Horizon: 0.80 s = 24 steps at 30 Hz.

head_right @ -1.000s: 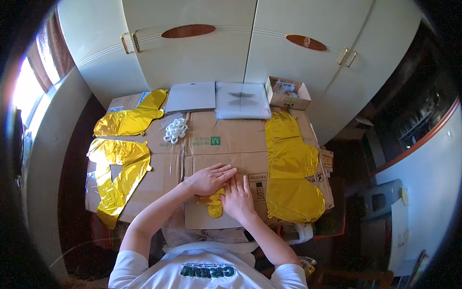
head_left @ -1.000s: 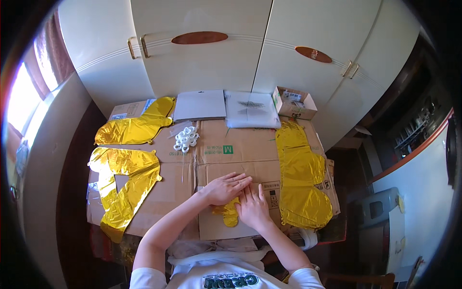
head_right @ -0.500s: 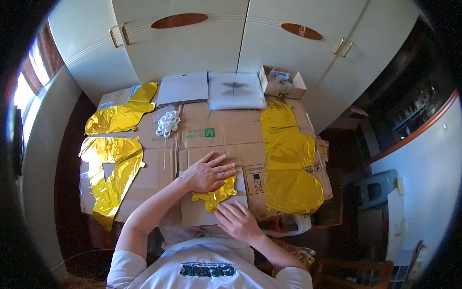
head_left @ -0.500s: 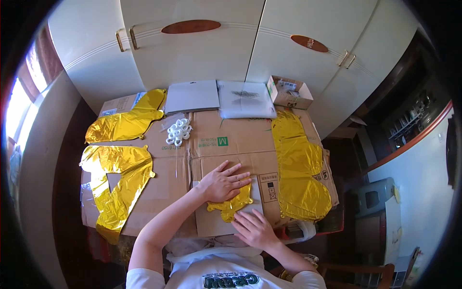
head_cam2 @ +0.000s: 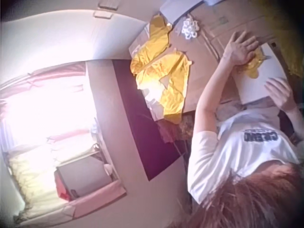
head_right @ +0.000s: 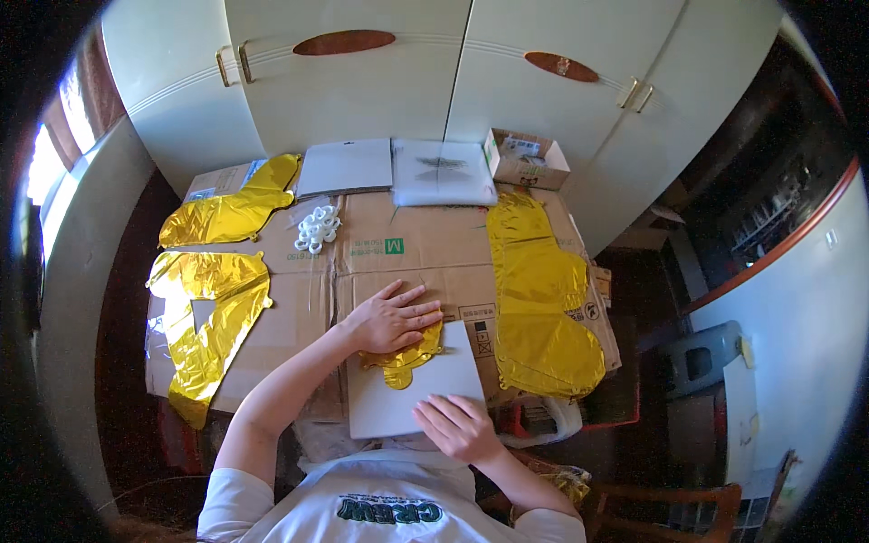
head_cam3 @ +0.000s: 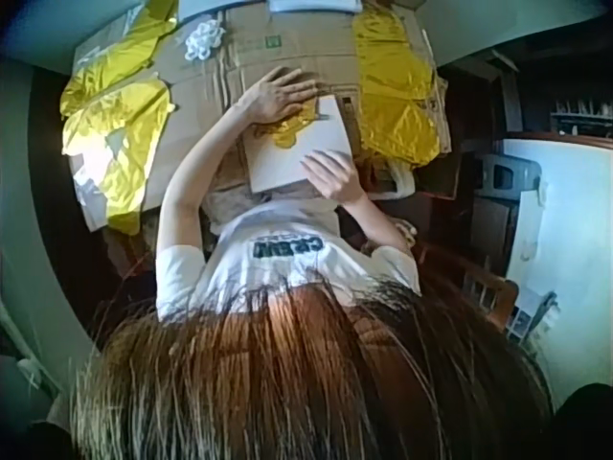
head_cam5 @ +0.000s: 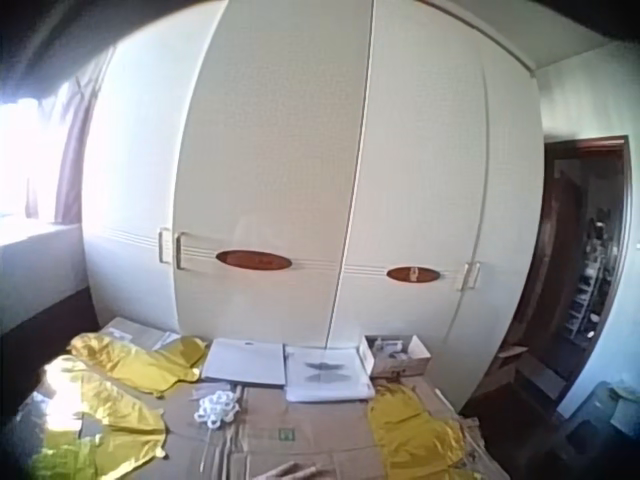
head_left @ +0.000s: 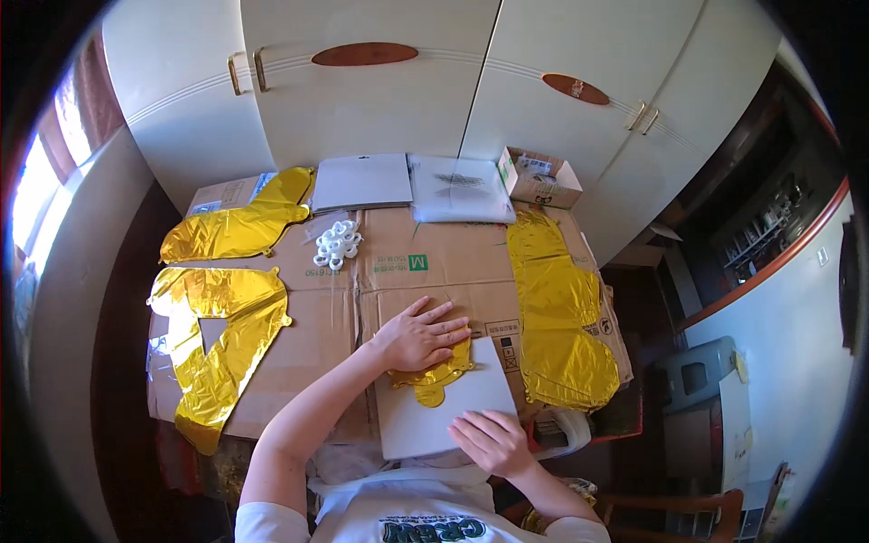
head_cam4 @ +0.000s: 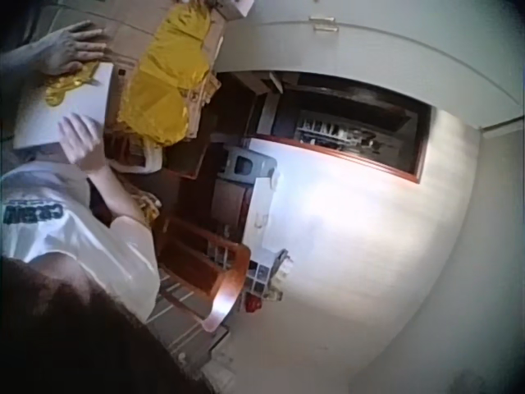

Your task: Folding foil balloons and placing them into plastic sleeves and cardboard packaging.

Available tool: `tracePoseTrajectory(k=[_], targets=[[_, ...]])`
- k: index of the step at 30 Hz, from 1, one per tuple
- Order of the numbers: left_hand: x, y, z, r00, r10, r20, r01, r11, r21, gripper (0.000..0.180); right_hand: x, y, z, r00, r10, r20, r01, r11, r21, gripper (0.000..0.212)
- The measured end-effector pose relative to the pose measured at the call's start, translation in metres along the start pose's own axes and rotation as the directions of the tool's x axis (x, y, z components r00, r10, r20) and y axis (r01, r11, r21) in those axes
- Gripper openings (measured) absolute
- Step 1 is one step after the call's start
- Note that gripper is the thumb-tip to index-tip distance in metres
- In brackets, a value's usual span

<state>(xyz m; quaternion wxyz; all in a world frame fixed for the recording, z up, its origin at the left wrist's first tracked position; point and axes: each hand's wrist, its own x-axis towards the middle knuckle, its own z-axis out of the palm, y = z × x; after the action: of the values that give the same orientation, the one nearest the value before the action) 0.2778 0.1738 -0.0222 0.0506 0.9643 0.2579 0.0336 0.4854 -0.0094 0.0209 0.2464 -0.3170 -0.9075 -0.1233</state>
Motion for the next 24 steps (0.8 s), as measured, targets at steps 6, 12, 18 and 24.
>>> tracePoseTrajectory(k=[6, 12, 18, 24], targets=[[-0.003, 0.002, 0.002, 0.999, -0.012, -0.038, 0.012, 1.0, 0.005, 0.055, -0.069, 0.019, -0.065, 0.999, 0.018, -0.05, -0.023, 0.994, -0.108, 0.013], [-0.003, 0.007, -0.007, 1.0, -0.009, -0.023, 0.009, 1.0, 0.007, 0.058, -0.123, 0.076, -0.055, 0.915, 0.35, -0.201, -0.401, 0.848, -0.346, 0.015], [-0.003, 0.005, -0.002, 0.998, -0.001, -0.061, 0.004, 0.999, 0.043, 0.057, -0.119, 0.108, -0.021, 0.892, 0.452, 0.028, -0.436, 0.874, -0.214, 0.027], [-0.006, 0.006, -0.008, 0.994, 0.036, -0.105, -0.028, 0.997, 0.078, 0.06, -0.081, 0.099, -0.024, 0.882, 0.447, 0.151, -0.43, 0.893, -0.133, 0.034]])
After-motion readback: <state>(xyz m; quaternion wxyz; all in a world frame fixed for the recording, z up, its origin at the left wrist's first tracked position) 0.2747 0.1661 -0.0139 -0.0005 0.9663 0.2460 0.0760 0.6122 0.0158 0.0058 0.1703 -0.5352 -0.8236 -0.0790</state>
